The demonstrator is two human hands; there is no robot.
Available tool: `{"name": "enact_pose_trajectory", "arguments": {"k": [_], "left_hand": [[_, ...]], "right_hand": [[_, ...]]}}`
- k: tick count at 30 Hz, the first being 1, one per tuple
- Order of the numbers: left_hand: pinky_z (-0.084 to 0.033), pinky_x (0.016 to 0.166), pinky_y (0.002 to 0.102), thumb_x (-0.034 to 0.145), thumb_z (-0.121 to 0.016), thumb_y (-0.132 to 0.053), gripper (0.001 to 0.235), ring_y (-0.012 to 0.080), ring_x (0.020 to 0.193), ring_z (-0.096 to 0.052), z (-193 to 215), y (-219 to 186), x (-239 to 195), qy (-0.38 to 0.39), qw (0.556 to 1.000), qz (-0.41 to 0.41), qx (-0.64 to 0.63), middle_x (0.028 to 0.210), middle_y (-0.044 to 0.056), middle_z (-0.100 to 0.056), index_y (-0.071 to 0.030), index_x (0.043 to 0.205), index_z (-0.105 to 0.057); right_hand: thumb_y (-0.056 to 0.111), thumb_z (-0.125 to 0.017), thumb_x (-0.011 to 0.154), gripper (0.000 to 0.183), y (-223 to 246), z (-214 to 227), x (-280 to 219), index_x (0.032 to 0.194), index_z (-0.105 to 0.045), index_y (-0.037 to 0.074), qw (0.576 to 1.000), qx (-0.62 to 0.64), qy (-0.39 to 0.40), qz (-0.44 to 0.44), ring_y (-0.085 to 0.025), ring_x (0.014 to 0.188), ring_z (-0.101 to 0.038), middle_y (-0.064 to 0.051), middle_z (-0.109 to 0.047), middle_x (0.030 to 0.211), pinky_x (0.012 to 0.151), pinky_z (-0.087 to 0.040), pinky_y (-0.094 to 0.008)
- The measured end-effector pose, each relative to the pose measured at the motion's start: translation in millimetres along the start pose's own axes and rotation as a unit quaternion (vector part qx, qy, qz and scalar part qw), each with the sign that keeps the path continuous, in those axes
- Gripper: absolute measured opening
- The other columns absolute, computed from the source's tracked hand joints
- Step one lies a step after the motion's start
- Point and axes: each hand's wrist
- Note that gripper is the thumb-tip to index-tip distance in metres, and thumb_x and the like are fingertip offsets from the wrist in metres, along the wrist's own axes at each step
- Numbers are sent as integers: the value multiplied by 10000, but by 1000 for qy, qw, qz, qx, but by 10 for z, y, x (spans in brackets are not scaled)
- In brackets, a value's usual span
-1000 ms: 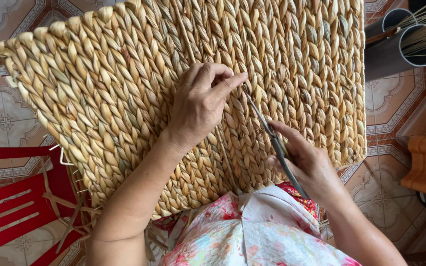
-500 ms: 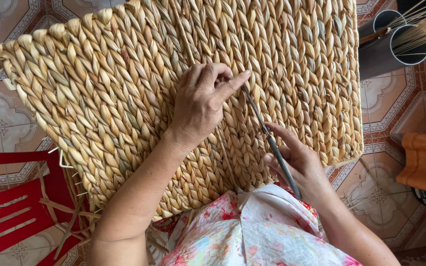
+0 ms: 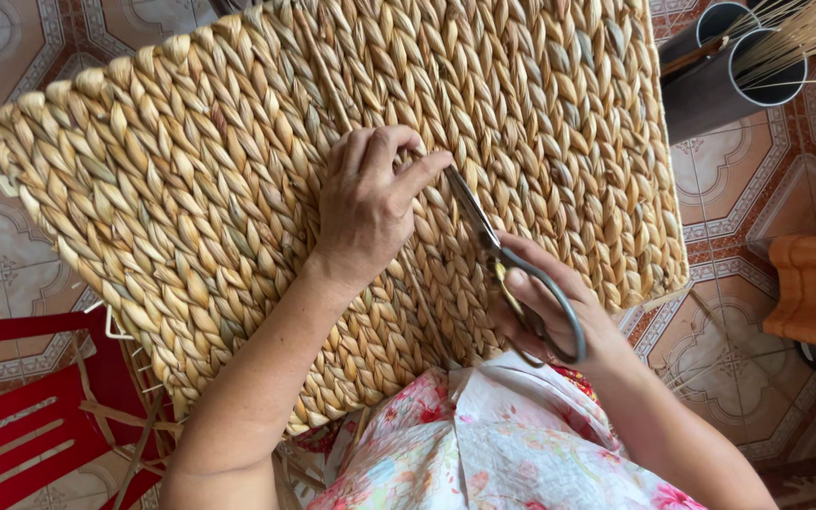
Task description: The person uses shears to trim excess dried palm fibers from the edges of a woven mat. They systematically cut the protruding strands along the perimeter to create a clean, finished border.
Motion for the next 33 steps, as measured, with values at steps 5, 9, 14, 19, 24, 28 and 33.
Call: {"name": "enact_pose_trajectory", "arguments": {"k": [5, 9, 14, 19, 24, 28, 33], "left_hand": [[-511, 881, 334, 917, -705, 62, 330, 190, 938, -563, -19, -14, 37, -19, 1000, 2, 1, 1041, 5, -615, -182, 1130, -768], [-508, 846, 340, 959, -775, -40, 186, 190, 918, -567, -124, -19, 202, -51, 997, -36, -40, 1024, 22, -626, -104, 1133, -753], [-522, 885, 320, 982, -775, -67, 137, 172, 953, -578, -315, -97, 420, -24, 991, -85, -98, 1032, 7, -634, -113, 1110, -758], [-476, 895, 346, 950, -759, -67, 186, 164, 962, -569, -240, -141, 442, 2, 993, -60, -103, 1007, -31, -615, -187, 1090, -785], [-456, 927, 348, 960, -748, -76, 210, 166, 998, -547, -234, -139, 453, 1, 994, -66, -88, 1032, -34, -595, -210, 1117, -790], [-451, 921, 351, 972, -738, -71, 200, 168, 999, -543, -277, -148, 408, -3, 995, -67, -79, 1042, -28, -595, -216, 1098, -793], [-442, 921, 358, 971, -735, -89, 151, 175, 993, -541, -357, -147, 393, -7, 996, -69, -61, 1054, -14, -602, -210, 1043, -790]], "right_hand": [[227, -642, 924, 667, 80, 83, -305, 1540, -412, 113, 974, -194, -117, -5, -61, 445, -470, -4, -545, 637, 361, -364, -218], [165, -640, 915, 652, 78, 98, -303, 1524, -414, 116, 965, -217, -146, 2, -50, 440, -459, 6, -549, 630, 363, -365, -221], [160, -645, 918, 648, 83, 79, -256, 1527, -426, 127, 968, -199, -151, -17, -56, 426, -433, 15, -510, 599, 356, -340, -233], [150, -651, 911, 655, 83, 44, -232, 1523, -418, 161, 959, -233, -157, -31, -58, 430, -435, 11, -512, 595, 361, -345, -237], [168, -645, 933, 645, 16, 47, -217, 1528, -397, 183, 964, -216, -151, -26, -50, 439, -425, 9, -513, 599, 373, -337, -227], [195, -636, 920, 642, -47, 60, -187, 1517, -403, 224, 965, -189, -178, -48, -60, 403, -426, -10, -571, 628, 349, -322, -226], [207, -640, 896, 631, -88, 90, -136, 1485, -416, 226, 978, -106, -176, -45, -62, 362, -403, -39, -621, 650, 311, -286, -223]]}}
Point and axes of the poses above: each hand's wrist, its own x-axis towards the middle knuckle, its own z-axis out of the back of the hand, y = z × x
